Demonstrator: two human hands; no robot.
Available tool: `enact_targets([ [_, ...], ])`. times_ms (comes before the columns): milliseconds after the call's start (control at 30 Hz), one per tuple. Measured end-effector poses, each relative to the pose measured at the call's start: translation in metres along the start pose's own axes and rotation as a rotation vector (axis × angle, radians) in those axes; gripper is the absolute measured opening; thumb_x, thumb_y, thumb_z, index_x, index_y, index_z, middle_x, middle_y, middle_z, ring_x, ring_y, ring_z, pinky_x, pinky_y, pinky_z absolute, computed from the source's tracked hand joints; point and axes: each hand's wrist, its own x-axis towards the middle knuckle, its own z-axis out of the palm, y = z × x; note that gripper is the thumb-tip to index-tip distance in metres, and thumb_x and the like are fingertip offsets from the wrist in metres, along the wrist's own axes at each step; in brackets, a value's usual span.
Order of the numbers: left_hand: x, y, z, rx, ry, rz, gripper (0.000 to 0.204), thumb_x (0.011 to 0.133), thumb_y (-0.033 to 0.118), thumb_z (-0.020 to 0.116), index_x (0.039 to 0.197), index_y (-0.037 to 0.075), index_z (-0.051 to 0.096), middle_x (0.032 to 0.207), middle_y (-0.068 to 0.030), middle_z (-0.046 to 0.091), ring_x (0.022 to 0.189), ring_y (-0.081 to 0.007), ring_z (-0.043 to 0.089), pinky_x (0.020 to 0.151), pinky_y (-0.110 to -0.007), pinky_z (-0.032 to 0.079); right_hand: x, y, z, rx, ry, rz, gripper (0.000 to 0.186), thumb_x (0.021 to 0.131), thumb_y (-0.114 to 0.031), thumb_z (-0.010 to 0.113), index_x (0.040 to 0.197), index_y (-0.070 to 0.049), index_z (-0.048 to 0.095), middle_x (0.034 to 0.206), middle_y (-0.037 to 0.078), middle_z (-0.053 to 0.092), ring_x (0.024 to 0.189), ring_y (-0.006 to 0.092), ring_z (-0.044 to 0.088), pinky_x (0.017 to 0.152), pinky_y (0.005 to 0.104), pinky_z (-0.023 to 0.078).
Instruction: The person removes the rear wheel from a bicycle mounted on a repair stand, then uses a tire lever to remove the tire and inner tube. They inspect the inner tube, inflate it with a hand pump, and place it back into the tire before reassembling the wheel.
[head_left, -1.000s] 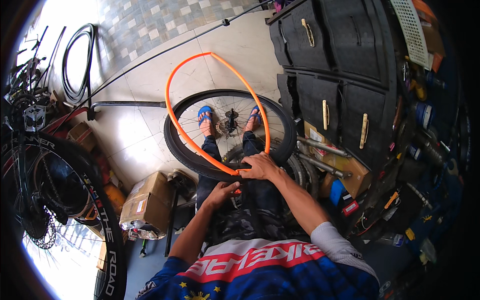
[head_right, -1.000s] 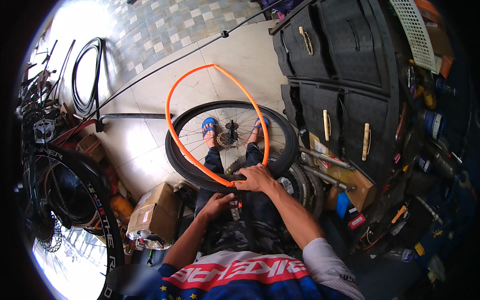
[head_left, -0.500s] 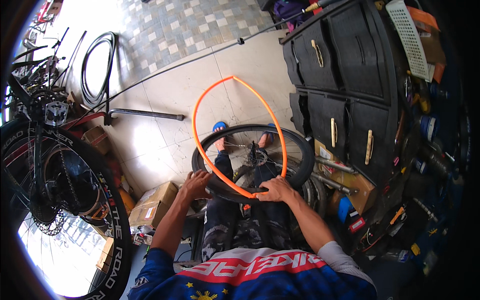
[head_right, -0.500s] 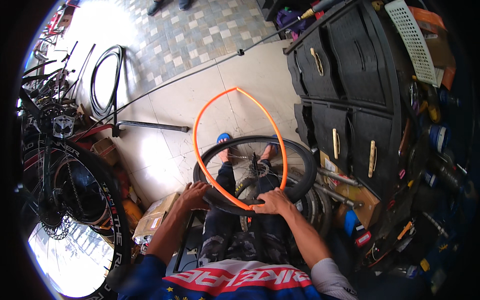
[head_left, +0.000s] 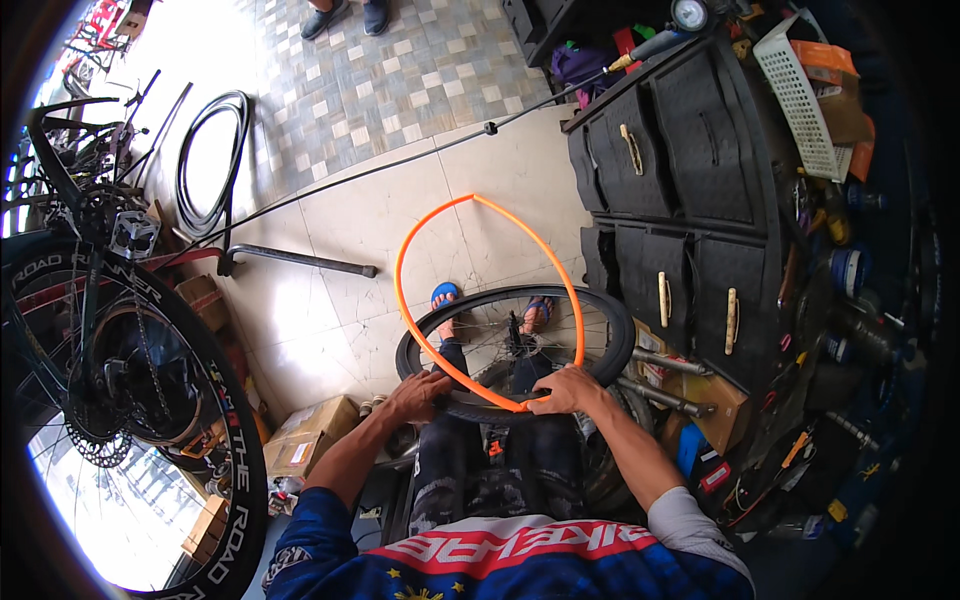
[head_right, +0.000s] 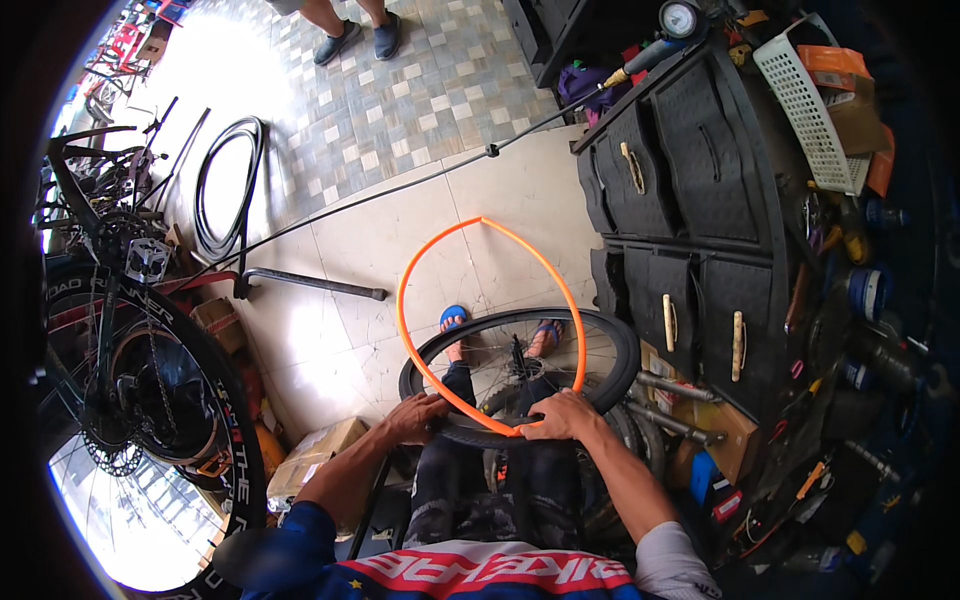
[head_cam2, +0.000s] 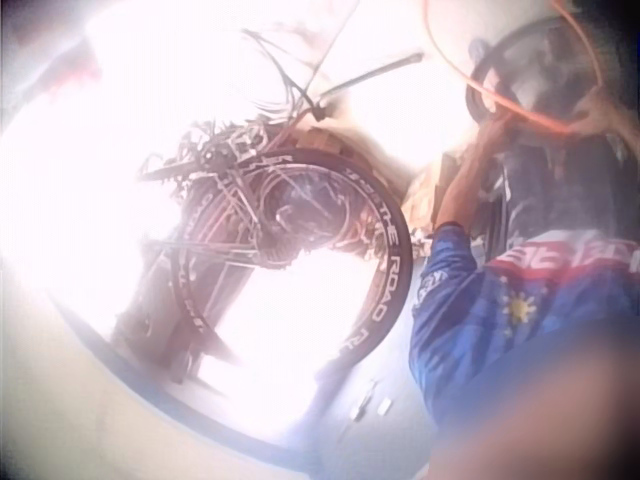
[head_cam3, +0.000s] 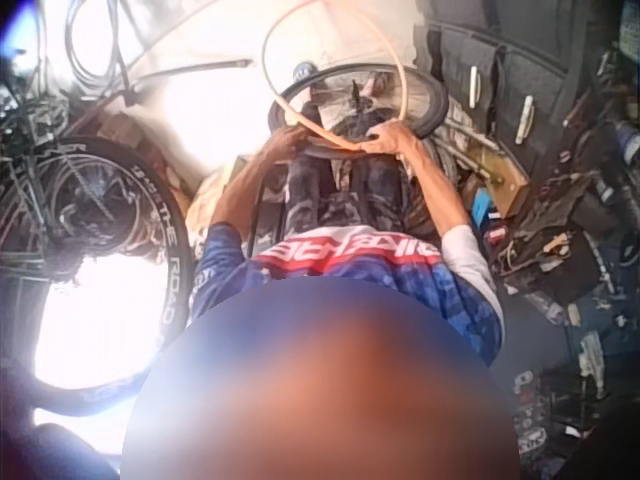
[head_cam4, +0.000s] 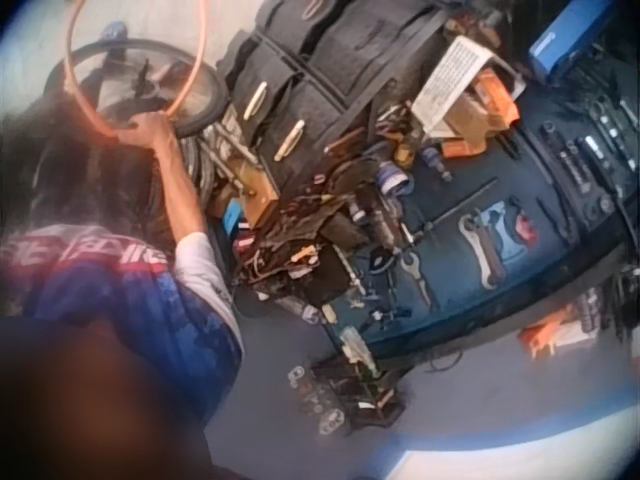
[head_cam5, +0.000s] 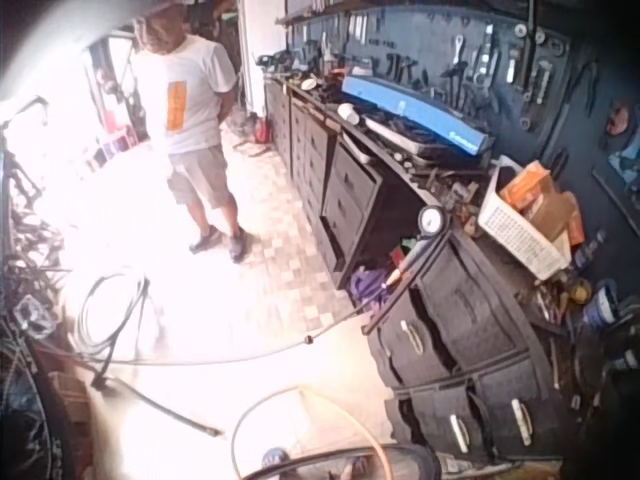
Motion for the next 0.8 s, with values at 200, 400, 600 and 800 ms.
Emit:
enact_targets([
  [200, 0.010, 0.013, -0.002, -0.040, 0.116, 0.068, 0.046, 0.065, 0.005, 0.070, 0.110, 0.012, 0.060, 0.112, -0.0104, 0.061, 0.112, -0.0361, 0.059, 0.094, -0.047, 0.048, 0.003, 0.017, -0.012, 0.094, -0.202, 0.110, 0.077, 0.077, -0.073, 0.066, 0.122, -0.011, 0.076, 0.118, 0.021, 0.074, 0.117, 0.0376, 0.066, 0.105, 0.0466, 0.046],
  [400, 0.017, 0.018, -0.014, 0.008, -0.014, 0.024, 0.050, 0.067, 0.004, 0.069, 0.115, 0.012, 0.059, 0.114, -0.0094, 0.064, 0.117, -0.0365, 0.059, 0.093, -0.047, 0.052, 0.001, 0.028, -0.001, 0.114, -0.211, 0.120, 0.074, 0.076, -0.073, 0.069, 0.121, -0.015, 0.077, 0.114, 0.016, 0.075, 0.110, 0.0363, 0.069, 0.093, 0.0467, 0.051],
  [600, 0.023, 0.015, 0.000, 0.055, 0.197, 0.244, 0.055, 0.058, 0.011, 0.072, 0.111, 0.007, 0.059, 0.104, -0.0123, 0.064, 0.105, -0.0381, 0.063, 0.089, -0.046, 0.053, -0.009, 0.024, -0.002, 0.156, -0.186, 0.139, 0.073, 0.077, -0.074, 0.067, 0.121, -0.016, 0.077, 0.118, 0.016, 0.075, 0.115, 0.0367, 0.067, 0.101, 0.0458, 0.049],
  [800, 0.041, 0.014, 0.019, -0.076, 0.200, 0.119, 0.034, 0.064, 0.024, 0.075, 0.092, 0.012, 0.060, 0.088, -0.0113, 0.065, 0.092, -0.0368, 0.067, 0.073, -0.047, 0.052, -0.006, 0.028, -0.011, 0.122, -0.144, 0.102, 0.071, 0.076, -0.072, 0.069, 0.120, -0.018, 0.078, 0.115, 0.017, 0.075, 0.112, 0.0377, 0.068, 0.097, 0.0453, 0.051],
])
